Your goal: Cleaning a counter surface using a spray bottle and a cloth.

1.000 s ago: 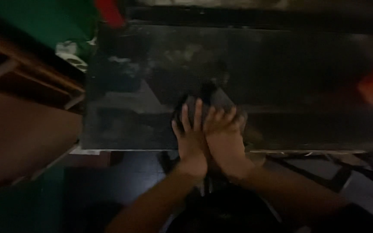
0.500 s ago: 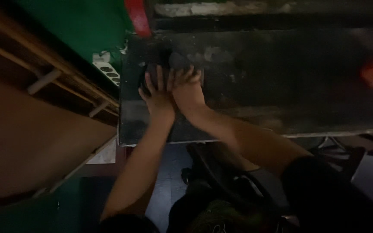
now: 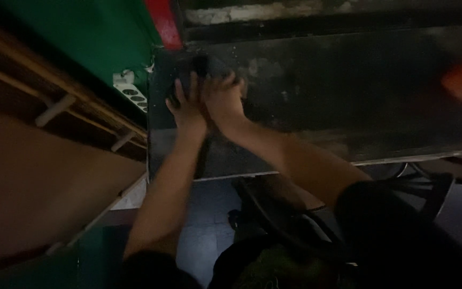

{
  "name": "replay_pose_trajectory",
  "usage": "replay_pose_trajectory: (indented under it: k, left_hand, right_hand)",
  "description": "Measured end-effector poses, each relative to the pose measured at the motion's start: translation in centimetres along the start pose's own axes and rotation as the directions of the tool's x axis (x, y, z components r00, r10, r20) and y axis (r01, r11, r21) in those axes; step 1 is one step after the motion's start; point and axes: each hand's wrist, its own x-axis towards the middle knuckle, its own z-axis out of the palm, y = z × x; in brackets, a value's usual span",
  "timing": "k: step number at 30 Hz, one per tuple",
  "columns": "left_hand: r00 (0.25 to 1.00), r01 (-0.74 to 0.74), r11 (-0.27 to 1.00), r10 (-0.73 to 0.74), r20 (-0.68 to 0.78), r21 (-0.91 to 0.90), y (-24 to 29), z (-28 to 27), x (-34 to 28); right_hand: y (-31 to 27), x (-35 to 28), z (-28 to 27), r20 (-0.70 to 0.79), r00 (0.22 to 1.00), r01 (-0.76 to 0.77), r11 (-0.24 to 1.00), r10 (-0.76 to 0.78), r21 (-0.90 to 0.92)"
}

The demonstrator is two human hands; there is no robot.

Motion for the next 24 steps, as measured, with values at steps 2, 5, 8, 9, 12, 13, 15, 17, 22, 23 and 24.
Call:
replay_pose_trajectory:
  k: [2,5,8,9,12,13,15,17,22,23,24]
  left_hand:
    - [0.996,0.046,0.998,-0.049,0.069,0.045,0.0,-1.4,1.2]
    - [0.994,0.085,0.996,-0.087,0.064,0.027,1.1,-1.9,0.0]
    - [0.994,0.083,0.997,-0.083,0.067,0.000,6.0,-0.7,-5.5]
    - [0.987,0.103,0.994,-0.107,0.120,0.041,8.0,-0.4,-7.6]
    - [0.966,0.086,0.995,-0.070,0.247,-0.056,15.0,0.4,-12.7]
    - [0.973,0.084,0.995,-0.069,0.221,-0.056,16.4,0.4,-11.9]
    - [0.976,0.066,0.995,-0.047,0.214,-0.080,19.6,0.9,-11.0]
    - [0.980,0.053,0.994,-0.034,0.198,-0.092,22.6,0.5,-8.1]
    - [0.999,-0.029,0.996,0.027,-0.025,-0.079,28.6,0.4,1.6]
    - [1.000,0.002,0.998,0.000,0.029,-0.063,29.9,-0.9,2.0]
    - [0.996,0.032,0.998,-0.028,0.082,-0.046,31.1,-2.3,2.5]
  right_hand:
    - [0.2,1.4,0.0,0.001,1.000,-0.011,1.000,0.011,-0.007]
    - [1.2,0.8,0.3,0.006,1.000,0.007,1.000,-0.007,-0.003]
    - [2.9,-5.9,2.0,0.072,0.992,0.105,0.994,-0.103,-0.027]
    - [3.5,-8.7,2.6,0.119,0.978,0.178,0.982,-0.169,-0.064]
    - [8.0,-16.9,5.6,0.107,0.970,0.217,0.975,-0.220,0.039]
    - [9.8,-17.0,6.7,0.088,0.974,0.207,0.978,-0.208,0.025]
    - [13.3,-17.9,9.3,0.035,0.992,0.106,0.960,-0.119,0.259]
    - [17.1,-16.8,10.0,0.042,0.996,0.060,0.948,-0.077,0.314]
    - [24.8,-11.5,13.5,-0.016,0.995,-0.086,0.944,0.096,0.318]
    - [26.0,-11.0,13.7,0.004,0.995,-0.099,0.937,0.103,0.336]
    - [27.2,-10.4,13.9,0.025,0.994,-0.112,0.929,0.110,0.353]
